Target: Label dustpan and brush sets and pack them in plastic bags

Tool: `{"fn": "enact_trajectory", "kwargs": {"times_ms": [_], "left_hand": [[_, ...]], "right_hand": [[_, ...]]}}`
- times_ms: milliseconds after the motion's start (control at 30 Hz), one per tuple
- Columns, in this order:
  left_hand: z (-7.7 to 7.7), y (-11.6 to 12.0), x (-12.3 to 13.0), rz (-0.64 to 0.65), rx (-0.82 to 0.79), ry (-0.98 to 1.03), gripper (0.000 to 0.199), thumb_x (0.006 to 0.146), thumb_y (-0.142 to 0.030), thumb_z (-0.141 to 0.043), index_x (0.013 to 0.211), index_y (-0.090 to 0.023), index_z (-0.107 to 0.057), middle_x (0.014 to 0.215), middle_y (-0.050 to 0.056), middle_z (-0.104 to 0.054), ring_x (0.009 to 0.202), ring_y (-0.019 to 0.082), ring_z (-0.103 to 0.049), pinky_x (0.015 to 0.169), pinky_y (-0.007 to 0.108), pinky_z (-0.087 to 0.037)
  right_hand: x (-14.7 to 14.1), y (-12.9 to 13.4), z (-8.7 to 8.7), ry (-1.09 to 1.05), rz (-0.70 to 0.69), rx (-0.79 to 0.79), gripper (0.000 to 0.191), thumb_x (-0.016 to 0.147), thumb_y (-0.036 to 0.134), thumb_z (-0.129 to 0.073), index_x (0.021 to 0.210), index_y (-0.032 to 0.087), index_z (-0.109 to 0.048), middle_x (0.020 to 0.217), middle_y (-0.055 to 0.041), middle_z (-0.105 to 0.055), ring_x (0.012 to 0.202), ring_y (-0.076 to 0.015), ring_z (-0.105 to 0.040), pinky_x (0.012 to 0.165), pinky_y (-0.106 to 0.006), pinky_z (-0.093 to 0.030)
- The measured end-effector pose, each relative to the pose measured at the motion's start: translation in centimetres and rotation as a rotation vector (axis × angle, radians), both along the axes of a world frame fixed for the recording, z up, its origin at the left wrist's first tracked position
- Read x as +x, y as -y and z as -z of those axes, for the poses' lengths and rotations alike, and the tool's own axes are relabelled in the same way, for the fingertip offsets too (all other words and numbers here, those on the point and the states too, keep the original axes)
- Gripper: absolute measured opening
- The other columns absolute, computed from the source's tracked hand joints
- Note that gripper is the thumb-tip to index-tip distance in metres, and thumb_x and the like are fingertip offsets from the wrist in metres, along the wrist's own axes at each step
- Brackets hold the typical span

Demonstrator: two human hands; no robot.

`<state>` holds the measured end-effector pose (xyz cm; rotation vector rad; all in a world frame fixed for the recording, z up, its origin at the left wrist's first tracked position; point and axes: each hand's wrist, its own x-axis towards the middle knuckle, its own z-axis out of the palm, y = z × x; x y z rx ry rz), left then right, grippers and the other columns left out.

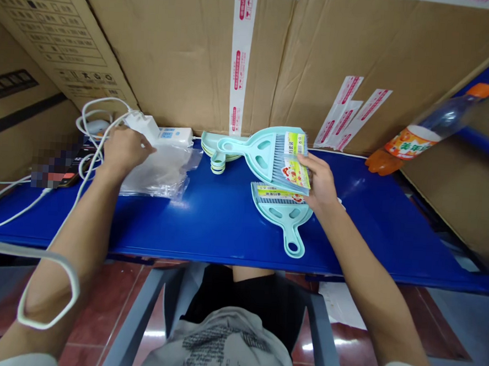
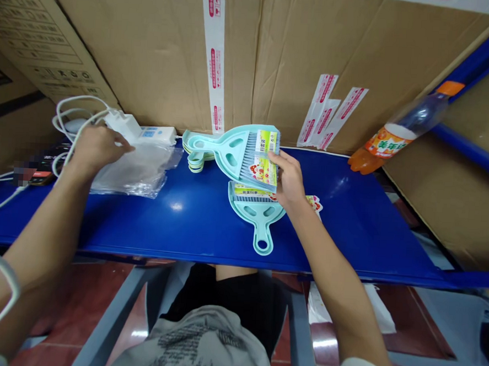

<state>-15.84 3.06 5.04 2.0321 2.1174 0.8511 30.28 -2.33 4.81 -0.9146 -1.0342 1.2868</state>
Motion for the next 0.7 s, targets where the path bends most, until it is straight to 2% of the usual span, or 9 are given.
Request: {"fn": "enact_trajectory", "kwargs": {"times_ms": [67, 133, 233, 333, 433, 500, 567, 633, 700], "left_hand": [[-0.7, 0.4, 1.1, -0.102, 0.058, -0.107, 0.014, 0.086, -0.026, -0.076, 0.079, -0.018, -0.068, 0.08, 0.007, -0.071, 0.104, 0.033, -0.067, 0.095, 0.04, -0.045], [-1.2, 0.7, 2.2, -0.092, 0.111, -0.062, 0.007, 0.095, -0.025, -0.067, 0.093, -0.018, -0.068, 0.084, 0.004, -0.074, 0.09, 0.025, -0.068, 0.089, 0.036, -0.045], [-1.4, 1.1, 3.7, 0.042, 0.144, 0.226, 0.005, 0.101, -0.024, -0.061, 0.102, -0.02, -0.063, 0.073, -0.003, -0.068, 0.065, 0.014, -0.06, 0.076, 0.031, -0.045], [-1.0, 1.6, 5.1, 0.279, 0.077, 0.476, 0.014, 0.102, -0.034, -0.066, 0.098, -0.021, -0.064, 0.067, -0.006, -0.061, 0.052, 0.009, -0.047, 0.06, 0.028, -0.037], [-0.7, 2.5, 7.1, 0.606, -0.087, 0.462, 0.027, 0.096, -0.046, -0.074, 0.099, -0.02, -0.078, 0.07, -0.001, -0.067, 0.057, 0.011, -0.052, 0.058, 0.027, -0.038], [-0.7, 3.5, 8.8, 0.807, -0.177, 0.366, 0.031, 0.095, -0.047, -0.075, 0.11, -0.023, -0.086, 0.087, 0.006, -0.078, 0.071, 0.016, -0.065, 0.067, 0.029, -0.049], [-0.9, 4.6, 10.6, 0.979, -0.26, 0.314, 0.029, 0.096, -0.042, -0.074, 0.117, -0.027, -0.088, 0.102, 0.01, -0.082, 0.079, 0.02, -0.072, 0.075, 0.032, -0.056], [-1.0, 5.5, 11.9, 1.054, -0.334, 0.375, 0.024, 0.092, -0.036, -0.08, 0.113, -0.03, -0.089, 0.098, 0.012, -0.084, 0.083, 0.024, -0.077, 0.076, 0.035, -0.06], [-1.2, 6.2, 12.5, 1.054, -0.402, 0.435, 0.024, 0.087, -0.034, -0.086, 0.11, -0.03, -0.09, 0.091, 0.013, -0.084, 0.08, 0.027, -0.08, 0.074, 0.037, -0.064]], "right_hand": [[0.0, 0.0, 0.0, -0.002, -0.002, 0.009, 0.033, 0.069, 0.041, -0.088, 0.091, 0.023, -0.073, 0.095, -0.0071, -0.083, 0.103, -0.0344, -0.082, 0.084, -0.046, -0.069], [0.0, -0.1, 0.0, -0.004, -0.002, 0.013, 0.033, 0.069, 0.042, -0.088, 0.09, 0.023, -0.072, 0.096, -0.0076, -0.083, 0.104, -0.0349, -0.082, 0.084, -0.047, -0.069], [0.0, -0.1, -0.1, -0.007, 0.002, 0.018, 0.032, 0.069, 0.043, -0.087, 0.09, 0.024, -0.072, 0.097, -0.0071, -0.083, 0.106, -0.0351, -0.081, 0.085, -0.047, -0.069], [0.0, 0.0, -0.4, -0.019, 0.01, 0.026, 0.035, 0.069, 0.043, -0.087, 0.095, 0.024, -0.075, 0.098, -0.0063, -0.083, 0.107, -0.0353, -0.081, 0.087, -0.048, -0.069], [0.1, 0.3, -0.6, -0.032, 0.018, 0.05, 0.037, 0.071, 0.043, -0.087, 0.101, 0.023, -0.077, 0.101, -0.0064, -0.084, 0.109, -0.035, -0.08, 0.088, -0.049, -0.069], [0.2, 0.4, -0.7, -0.019, 0.008, 0.077, 0.035, 0.074, 0.044, -0.087, 0.101, 0.024, -0.077, 0.103, -0.0063, -0.084, 0.11, -0.0347, -0.08, 0.088, -0.048, -0.069], [0.4, 0.5, -0.8, 0.025, -0.024, 0.091, 0.034, 0.076, 0.045, -0.088, 0.102, 0.025, -0.078, 0.103, -0.006, -0.084, 0.109, -0.0341, -0.08, 0.087, -0.047, -0.069], [0.6, 0.6, -0.8, 0.082, -0.067, 0.086, 0.034, 0.075, 0.044, -0.09, 0.101, 0.024, -0.08, 0.101, -0.006, -0.084, 0.103, -0.0329, -0.081, 0.084, -0.045, -0.069], [0.9, 0.5, -1.0, 0.123, -0.101, 0.068, 0.034, 0.072, 0.041, -0.092, 0.099, 0.022, -0.081, 0.096, -0.0061, -0.084, 0.094, -0.031, -0.082, 0.079, -0.042, -0.068]]}}
